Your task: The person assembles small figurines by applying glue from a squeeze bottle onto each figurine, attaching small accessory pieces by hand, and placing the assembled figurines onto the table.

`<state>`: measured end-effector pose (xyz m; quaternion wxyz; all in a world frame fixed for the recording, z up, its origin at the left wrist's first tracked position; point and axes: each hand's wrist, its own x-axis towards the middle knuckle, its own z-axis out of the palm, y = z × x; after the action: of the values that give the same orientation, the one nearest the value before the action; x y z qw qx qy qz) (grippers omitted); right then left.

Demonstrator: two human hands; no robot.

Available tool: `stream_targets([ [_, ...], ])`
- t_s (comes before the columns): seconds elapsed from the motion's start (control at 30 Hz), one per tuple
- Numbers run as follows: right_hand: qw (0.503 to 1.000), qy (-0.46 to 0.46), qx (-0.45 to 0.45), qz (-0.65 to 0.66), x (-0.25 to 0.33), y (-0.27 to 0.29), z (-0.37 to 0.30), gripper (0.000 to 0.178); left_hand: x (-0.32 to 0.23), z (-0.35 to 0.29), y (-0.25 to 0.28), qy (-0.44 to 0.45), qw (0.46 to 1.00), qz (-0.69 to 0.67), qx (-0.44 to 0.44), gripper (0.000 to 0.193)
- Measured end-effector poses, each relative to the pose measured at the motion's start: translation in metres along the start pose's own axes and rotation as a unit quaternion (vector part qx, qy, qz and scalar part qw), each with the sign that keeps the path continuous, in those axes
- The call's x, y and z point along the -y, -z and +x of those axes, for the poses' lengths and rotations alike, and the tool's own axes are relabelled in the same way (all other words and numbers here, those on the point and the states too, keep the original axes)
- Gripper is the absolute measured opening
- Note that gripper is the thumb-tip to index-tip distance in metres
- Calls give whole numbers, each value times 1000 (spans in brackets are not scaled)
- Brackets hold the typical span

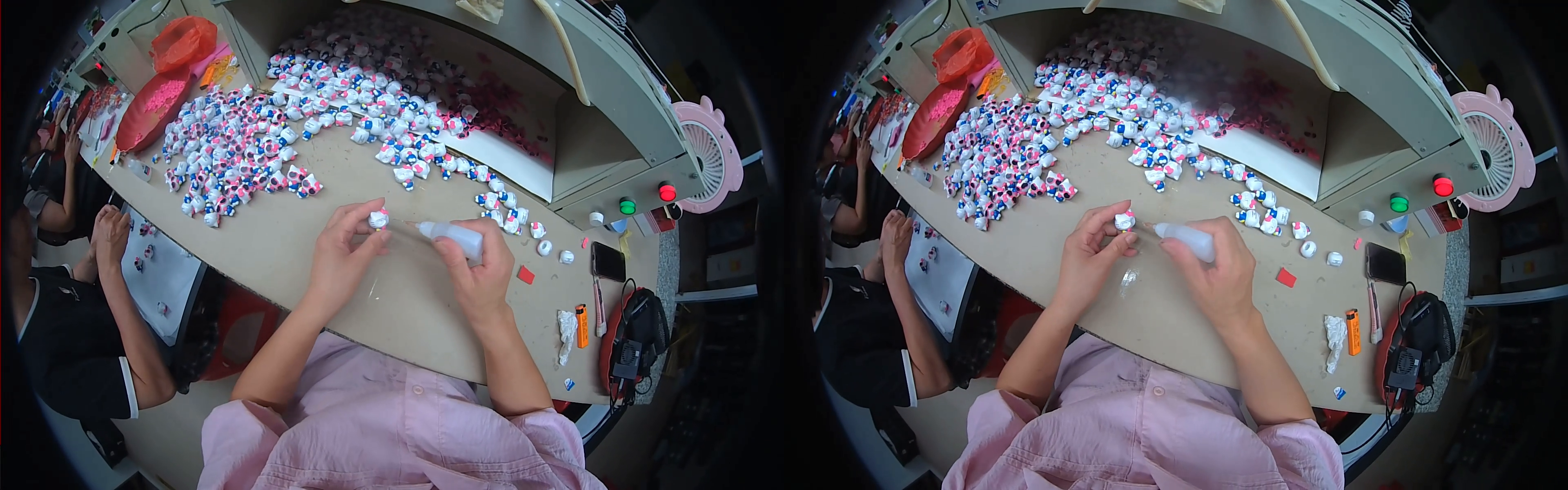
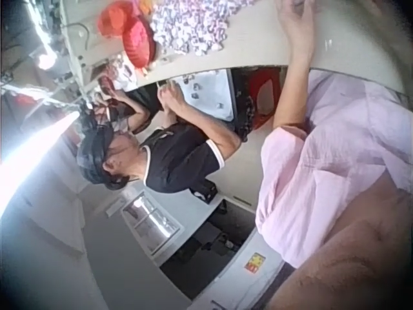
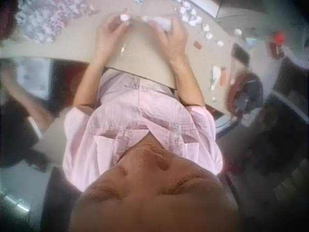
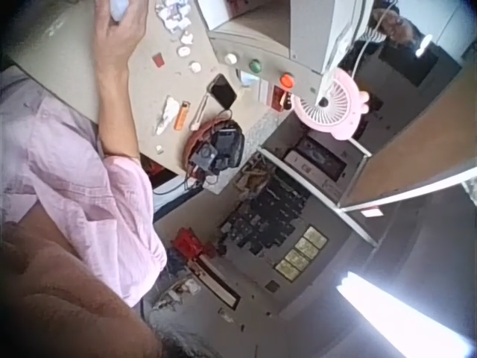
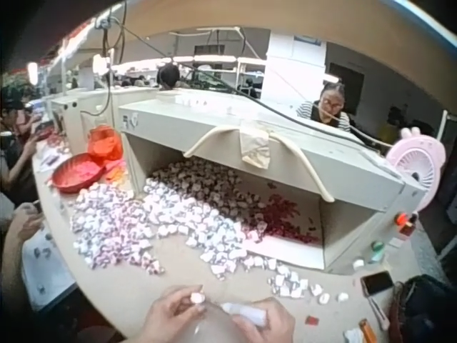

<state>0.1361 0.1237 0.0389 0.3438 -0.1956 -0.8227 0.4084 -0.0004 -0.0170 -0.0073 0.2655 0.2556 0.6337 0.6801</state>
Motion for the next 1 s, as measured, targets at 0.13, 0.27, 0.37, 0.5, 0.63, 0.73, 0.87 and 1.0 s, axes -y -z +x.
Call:
stream_targets([
  [0.13,999,27,11,-23,-1,-7,-1,28,4,0,0,-3,1000,-5,-3,42],
  [0.27,999,42,10,-29,-3,-10,-1,29,3,0,0,-5,1000,16,-8,42],
  [0.37,999,37,12,-26,-3,-10,-2,30,3,0,0,-6,1000,26,-5,43],
  [0.5,999,40,16,-32,-5,-12,-2,31,2,0,0,-2,1000,31,-4,43],
  [0.63,997,57,19,-39,-4,-13,-1,31,3,-1,-1,-7,999,53,-4,42],
  [0.73,998,56,23,-29,-4,-14,-1,30,3,-1,-2,-4,999,46,-4,43],
  [0.87,996,79,35,-27,-4,-13,-1,30,4,0,-2,0,999,34,-2,43],
  [1.0,997,62,35,-30,-6,-11,0,31,3,0,1,11,1000,20,6,42],
])
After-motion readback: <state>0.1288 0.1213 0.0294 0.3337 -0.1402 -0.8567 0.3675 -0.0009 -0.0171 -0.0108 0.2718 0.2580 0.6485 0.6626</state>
